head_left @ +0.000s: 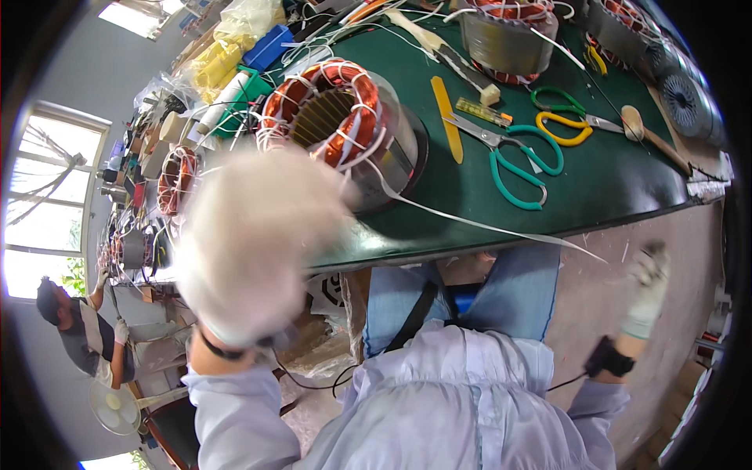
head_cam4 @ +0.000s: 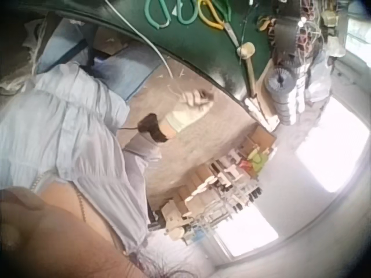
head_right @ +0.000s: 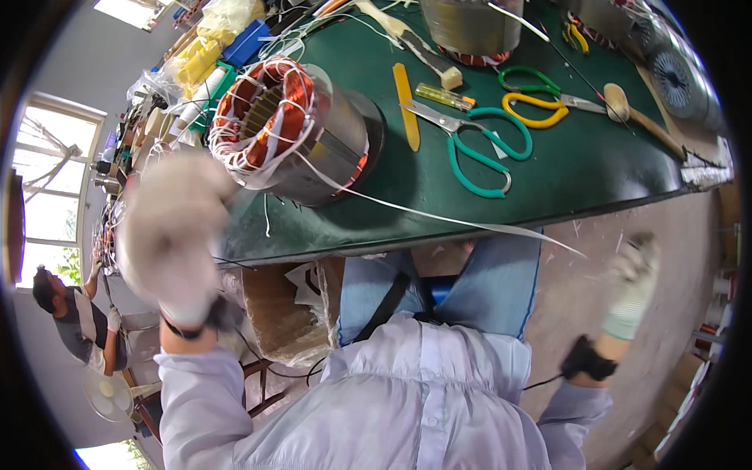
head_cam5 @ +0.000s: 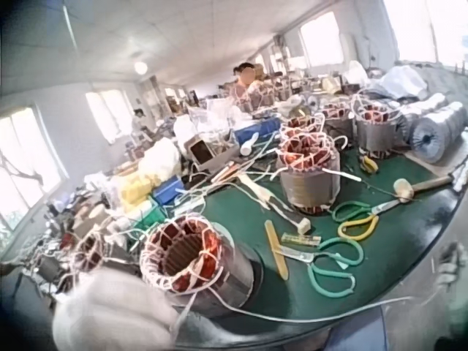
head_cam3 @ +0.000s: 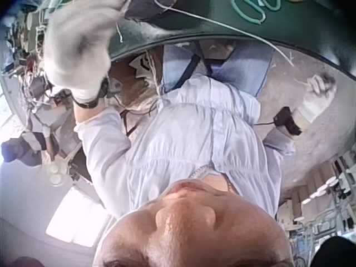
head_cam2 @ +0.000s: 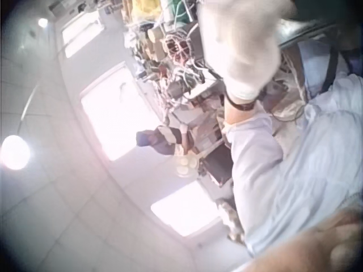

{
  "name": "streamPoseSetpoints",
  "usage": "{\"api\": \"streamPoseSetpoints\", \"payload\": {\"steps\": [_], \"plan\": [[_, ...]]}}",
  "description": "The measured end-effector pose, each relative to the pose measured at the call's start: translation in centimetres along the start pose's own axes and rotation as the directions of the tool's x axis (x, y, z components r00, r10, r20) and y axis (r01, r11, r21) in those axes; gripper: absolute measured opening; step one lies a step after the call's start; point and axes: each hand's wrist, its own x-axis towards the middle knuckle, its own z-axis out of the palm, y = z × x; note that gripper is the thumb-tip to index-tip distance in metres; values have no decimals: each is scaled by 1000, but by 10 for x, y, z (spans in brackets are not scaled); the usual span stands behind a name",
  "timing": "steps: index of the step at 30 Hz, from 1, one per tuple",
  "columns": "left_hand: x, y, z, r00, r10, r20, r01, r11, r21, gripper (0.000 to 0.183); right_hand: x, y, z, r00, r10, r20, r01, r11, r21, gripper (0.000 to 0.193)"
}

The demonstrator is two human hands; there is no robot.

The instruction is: Assembling and securing copper wire windings on motor stators at a workbench.

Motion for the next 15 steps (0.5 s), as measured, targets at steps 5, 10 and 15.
{"api": "streamPoseSetpoints", "payload": {"steps": [5,10,15], "plan": [[-50,16,75,982,176,61,-170,981,-93,30,1,222,312,797,86,598,549,307,-777,20],[-43,-12,48,949,-38,-314,141,939,314,43,-1,215,351,640,107,761,595,557,-579,23],[-31,-54,50,991,-61,-121,95,950,298,55,-14,246,376,720,376,583,-284,927,-246,42]]}}
